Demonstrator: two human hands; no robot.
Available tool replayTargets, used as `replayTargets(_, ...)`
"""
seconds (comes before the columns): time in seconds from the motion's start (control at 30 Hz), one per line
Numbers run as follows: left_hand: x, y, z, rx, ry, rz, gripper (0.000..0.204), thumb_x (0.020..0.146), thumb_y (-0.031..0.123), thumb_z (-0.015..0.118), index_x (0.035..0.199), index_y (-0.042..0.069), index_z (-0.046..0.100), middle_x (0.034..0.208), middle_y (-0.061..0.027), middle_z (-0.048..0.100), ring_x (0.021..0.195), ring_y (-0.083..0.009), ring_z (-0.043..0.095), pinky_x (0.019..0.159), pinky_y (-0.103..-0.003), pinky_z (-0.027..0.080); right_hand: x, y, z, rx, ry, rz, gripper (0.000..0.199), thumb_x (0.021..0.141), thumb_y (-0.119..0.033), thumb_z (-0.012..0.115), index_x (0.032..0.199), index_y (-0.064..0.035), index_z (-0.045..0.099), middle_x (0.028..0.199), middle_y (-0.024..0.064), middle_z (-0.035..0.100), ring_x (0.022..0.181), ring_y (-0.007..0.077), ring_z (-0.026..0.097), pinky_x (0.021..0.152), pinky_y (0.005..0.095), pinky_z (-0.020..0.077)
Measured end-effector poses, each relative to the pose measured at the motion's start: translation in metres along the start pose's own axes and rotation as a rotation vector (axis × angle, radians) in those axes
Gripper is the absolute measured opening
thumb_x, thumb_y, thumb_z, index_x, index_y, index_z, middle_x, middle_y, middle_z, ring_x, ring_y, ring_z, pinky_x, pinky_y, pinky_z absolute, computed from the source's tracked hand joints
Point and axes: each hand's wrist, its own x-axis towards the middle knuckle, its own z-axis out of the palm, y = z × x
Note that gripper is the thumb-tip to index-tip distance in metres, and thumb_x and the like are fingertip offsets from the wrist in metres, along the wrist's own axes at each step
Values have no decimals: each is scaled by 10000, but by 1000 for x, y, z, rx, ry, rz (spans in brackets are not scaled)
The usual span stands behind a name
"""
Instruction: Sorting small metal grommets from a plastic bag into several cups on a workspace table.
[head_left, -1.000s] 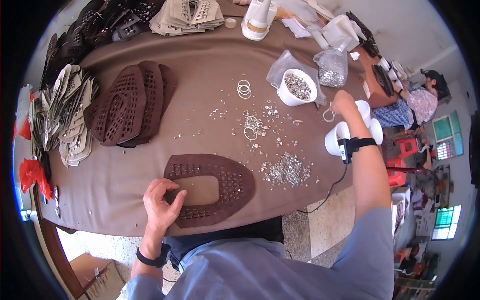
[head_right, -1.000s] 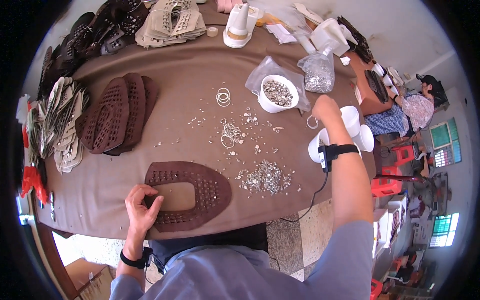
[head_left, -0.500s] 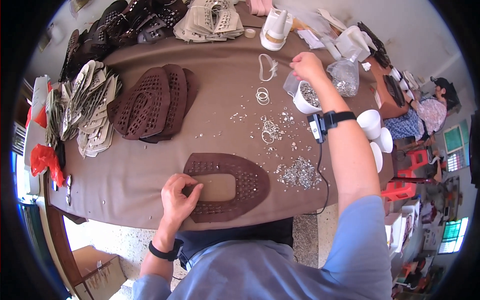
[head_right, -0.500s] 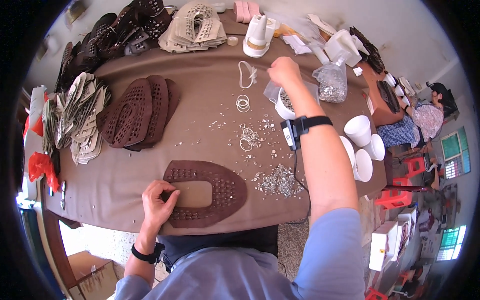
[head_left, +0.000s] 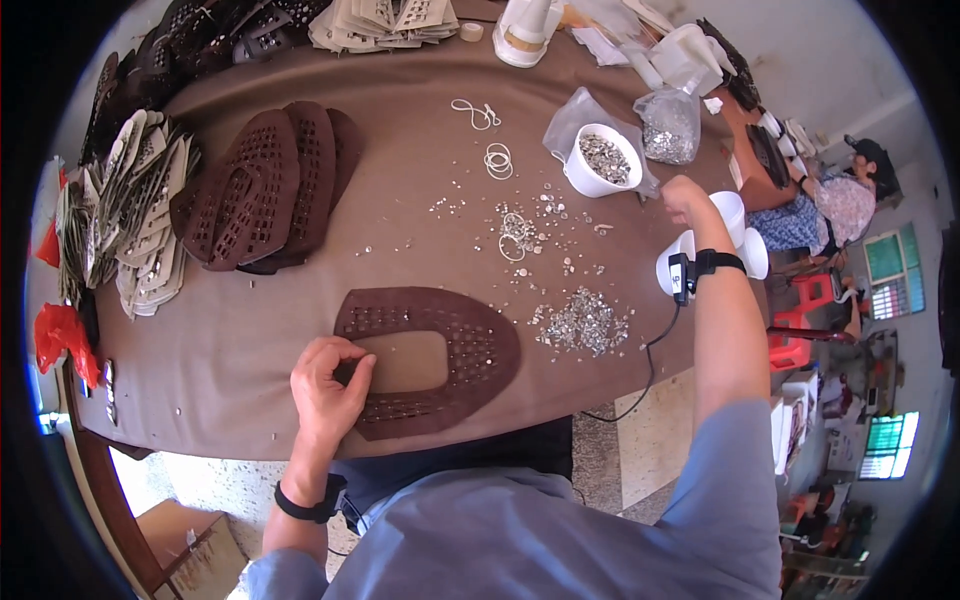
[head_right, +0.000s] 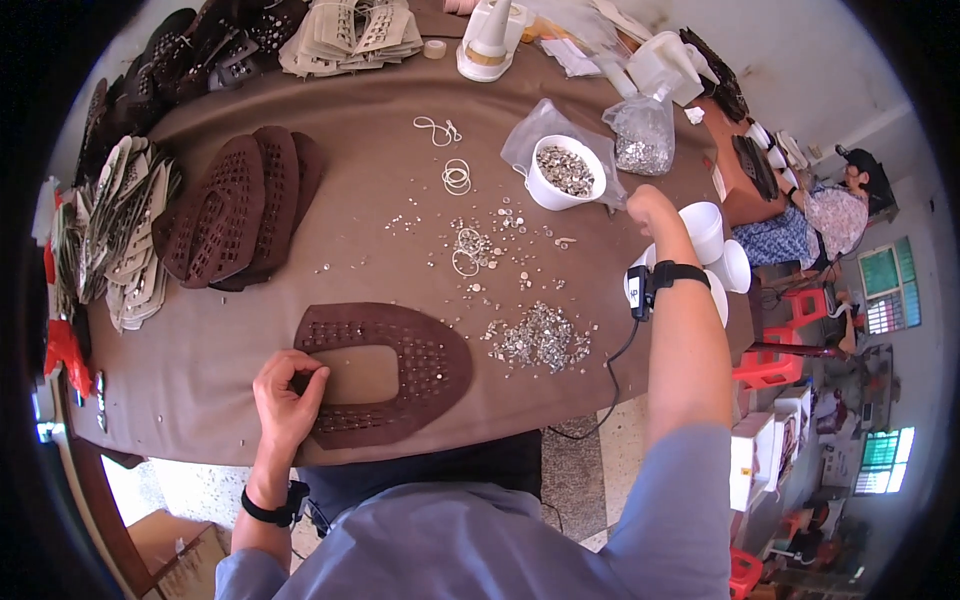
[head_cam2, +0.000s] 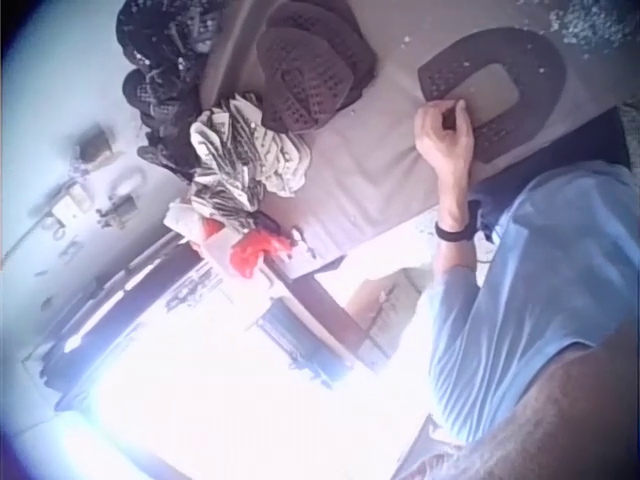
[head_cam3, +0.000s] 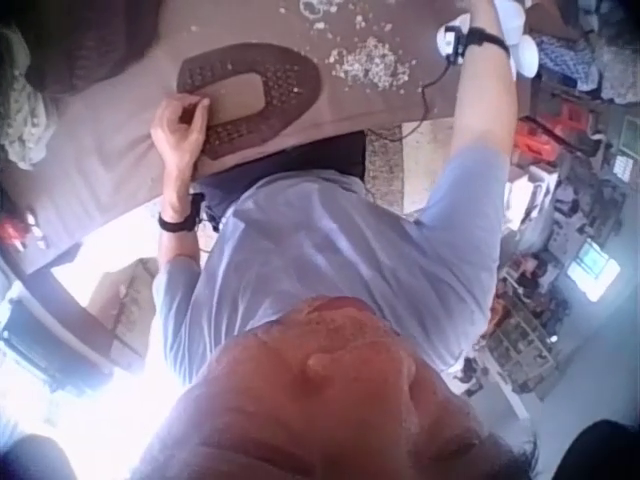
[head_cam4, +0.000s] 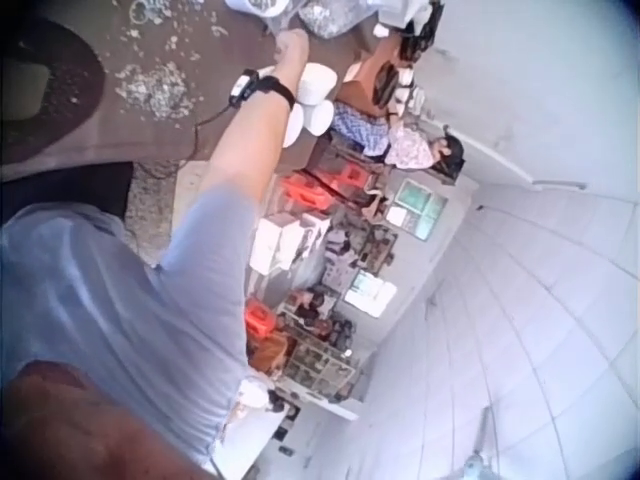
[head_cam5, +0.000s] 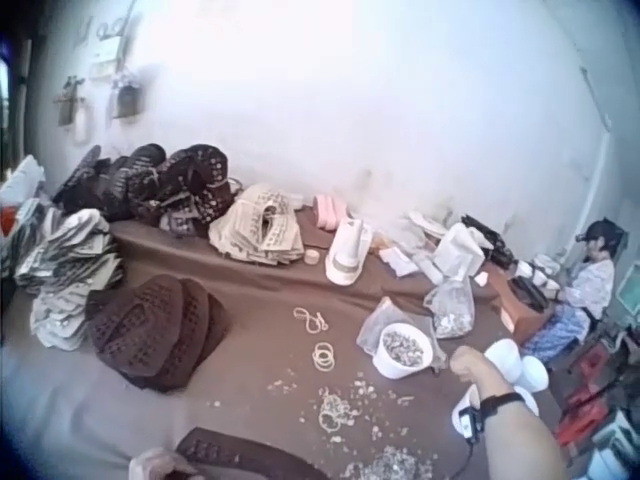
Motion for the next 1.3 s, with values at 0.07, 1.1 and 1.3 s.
replayTargets(0.07, 1, 1, 0, 13, -2, 31, 115, 774, -15, 802, 823, 10, 701, 856, -131, 702, 753, -280, 683, 706, -351, 554, 1, 2, 0, -118, -2, 34, 274, 938, -64, 571, 1169, 27, 690, 1062, 128, 680, 910, 277, 672, 781, 437, 557)
replayTargets(1.1, 4, 7, 7, 84, -38, 20, 155, 713, -46, 760, 812, 7, 653, 843, -134, 666, 757, -255, 646, 689, -339, 499, 58, 37, -33, -264, -132, -443, 643, 895, -28, 602, 1526, 27, 488, 1551, 240, 522, 1436, 344, 510, 1191, 354, 394)
replayTargets(1.3, -4, 7, 0, 106, -39, -14, 161, 708, -38, 752, 814, 11, 641, 843, -134, 657, 771, -267, 641, 715, -352, 498, 19, 1, -21, -448, -495, -423, 546, 936, -121, 584, 1462, 23, 565, 1476, 231, 595, 1387, 362, 554, 1155, 390, 432)
